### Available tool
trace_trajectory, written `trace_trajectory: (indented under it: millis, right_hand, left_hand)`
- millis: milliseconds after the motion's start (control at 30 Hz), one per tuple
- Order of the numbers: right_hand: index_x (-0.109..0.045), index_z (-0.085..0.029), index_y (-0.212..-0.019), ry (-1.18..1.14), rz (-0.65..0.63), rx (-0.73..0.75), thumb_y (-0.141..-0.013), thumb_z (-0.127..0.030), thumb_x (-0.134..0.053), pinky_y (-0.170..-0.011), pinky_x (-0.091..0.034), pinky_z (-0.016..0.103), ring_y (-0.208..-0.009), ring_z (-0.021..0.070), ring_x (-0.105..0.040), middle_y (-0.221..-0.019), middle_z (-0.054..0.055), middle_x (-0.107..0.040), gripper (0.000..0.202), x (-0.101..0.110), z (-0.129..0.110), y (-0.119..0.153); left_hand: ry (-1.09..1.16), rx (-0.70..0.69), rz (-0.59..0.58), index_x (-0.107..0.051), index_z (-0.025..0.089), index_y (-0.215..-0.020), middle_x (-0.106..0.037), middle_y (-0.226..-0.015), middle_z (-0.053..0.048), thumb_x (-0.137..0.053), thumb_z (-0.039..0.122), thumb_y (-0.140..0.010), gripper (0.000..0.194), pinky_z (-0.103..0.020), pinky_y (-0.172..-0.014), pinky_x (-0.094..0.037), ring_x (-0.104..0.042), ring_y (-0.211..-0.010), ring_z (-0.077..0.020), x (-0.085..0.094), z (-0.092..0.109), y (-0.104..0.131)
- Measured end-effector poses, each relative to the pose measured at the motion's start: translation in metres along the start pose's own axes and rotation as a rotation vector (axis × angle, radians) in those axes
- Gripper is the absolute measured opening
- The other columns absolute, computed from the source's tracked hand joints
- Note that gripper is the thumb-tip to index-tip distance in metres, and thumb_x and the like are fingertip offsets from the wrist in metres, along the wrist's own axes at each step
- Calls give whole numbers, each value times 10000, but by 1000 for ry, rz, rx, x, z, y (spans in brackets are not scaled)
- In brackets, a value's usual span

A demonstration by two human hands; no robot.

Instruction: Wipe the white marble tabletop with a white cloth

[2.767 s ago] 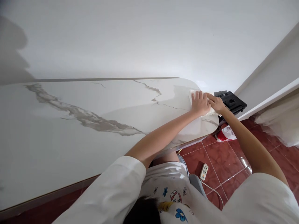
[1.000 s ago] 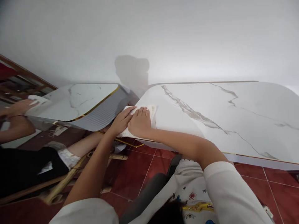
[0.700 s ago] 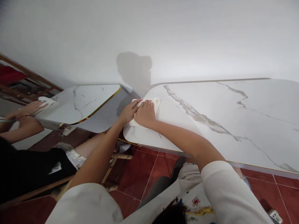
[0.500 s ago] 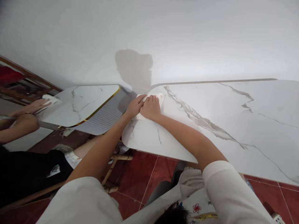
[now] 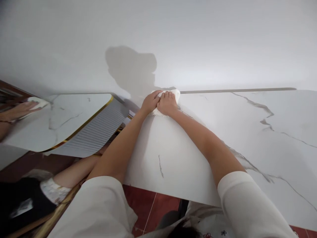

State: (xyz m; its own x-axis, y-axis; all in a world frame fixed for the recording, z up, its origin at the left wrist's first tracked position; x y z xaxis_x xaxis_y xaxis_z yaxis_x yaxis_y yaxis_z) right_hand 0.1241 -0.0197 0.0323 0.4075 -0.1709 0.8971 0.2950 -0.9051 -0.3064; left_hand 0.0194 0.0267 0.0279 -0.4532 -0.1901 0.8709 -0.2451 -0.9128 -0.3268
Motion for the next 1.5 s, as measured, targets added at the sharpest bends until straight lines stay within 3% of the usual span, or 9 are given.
trace_trajectory:
  millis: [167,333,500,800,967,1067,1300,1500]
  right_hand:
    - [-366,111,-1458,21,-7,-15,-982,-238,-312,-1176,-204,505,-1439,383,-323,-1538,296,-383,593,0,2,-5]
    - [-356,109,-1469,45,19,-44,-985,-250,-293,-1197,-180,496,-1463,391,-297,-1562,287,-353,606,5,-8,14]
    - [-346,124,-1473,43,44,-64,-981,-264,-315,-1181,-203,557,-1462,419,-306,-1557,322,-338,628,6,-32,47]
    - [-324,142,-1481,26,-18,-29,-973,-300,-375,-1194,-215,565,-1472,426,-299,-1566,332,-302,675,11,-87,115]
    - [-377,148,-1451,20,-63,100,-971,-273,-370,-1226,-190,545,-1512,386,-228,-1567,306,-315,639,14,-114,146]
    - [-353,160,-1457,22,-82,105,-976,-271,-367,-1237,-194,516,-1504,376,-259,-1566,320,-305,646,15,-125,162]
    - [-332,172,-1457,30,-119,123,-986,-276,-385,-1214,-240,535,-1470,394,-327,-1545,351,-312,652,21,-143,191]
    - [-373,149,-1453,69,-113,154,-978,-323,-426,-1213,-258,515,-1463,389,-347,-1536,334,-338,672,34,-125,209]
  left_hand:
    - [35,-20,-43,-547,162,-1396,-535,-1501,-80,-375,300,-832,605,-403,-1181,-361,-503,-1367,-269,-2,-4,-8]
    - [42,-87,-68,-514,162,-1418,-511,-1521,-86,-365,315,-841,615,-408,-1212,-315,-461,-1407,-248,0,-2,5]
    - [42,-130,-94,-503,155,-1416,-504,-1523,-106,-334,387,-883,605,-425,-1213,-308,-459,-1406,-239,10,3,41]
    - [11,-128,-71,-518,112,-1399,-519,-1504,-140,-312,484,-880,671,-407,-1221,-304,-460,-1407,-247,38,6,133]
    - [6,-81,-122,-492,170,-1429,-498,-1529,-103,-299,550,-876,698,-433,-1220,-312,-455,-1414,-256,53,14,174]
    - [3,-53,-133,-500,207,-1423,-508,-1524,-85,-318,571,-869,688,-467,-1216,-316,-463,-1407,-274,61,17,195]
    - [-24,-35,-117,-519,183,-1408,-530,-1502,-104,-296,603,-871,718,-466,-1204,-341,-483,-1392,-294,72,25,231]
    - [-75,4,-101,-523,180,-1407,-538,-1492,-99,-296,551,-868,693,-438,-1210,-337,-481,-1393,-271,61,51,238]
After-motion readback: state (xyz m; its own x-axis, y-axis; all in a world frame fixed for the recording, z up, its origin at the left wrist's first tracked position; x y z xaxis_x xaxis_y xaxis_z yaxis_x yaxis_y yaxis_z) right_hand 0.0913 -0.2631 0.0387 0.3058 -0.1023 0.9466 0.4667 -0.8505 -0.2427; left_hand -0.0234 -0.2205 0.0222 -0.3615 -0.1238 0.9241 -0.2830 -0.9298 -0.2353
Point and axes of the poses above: each hand's wrist, its own y-axis away from the middle knuckle, its own x-axis out of the back of the hand, z = x × y, the point moved 6 cm from there along -y, towards the middle knuckle
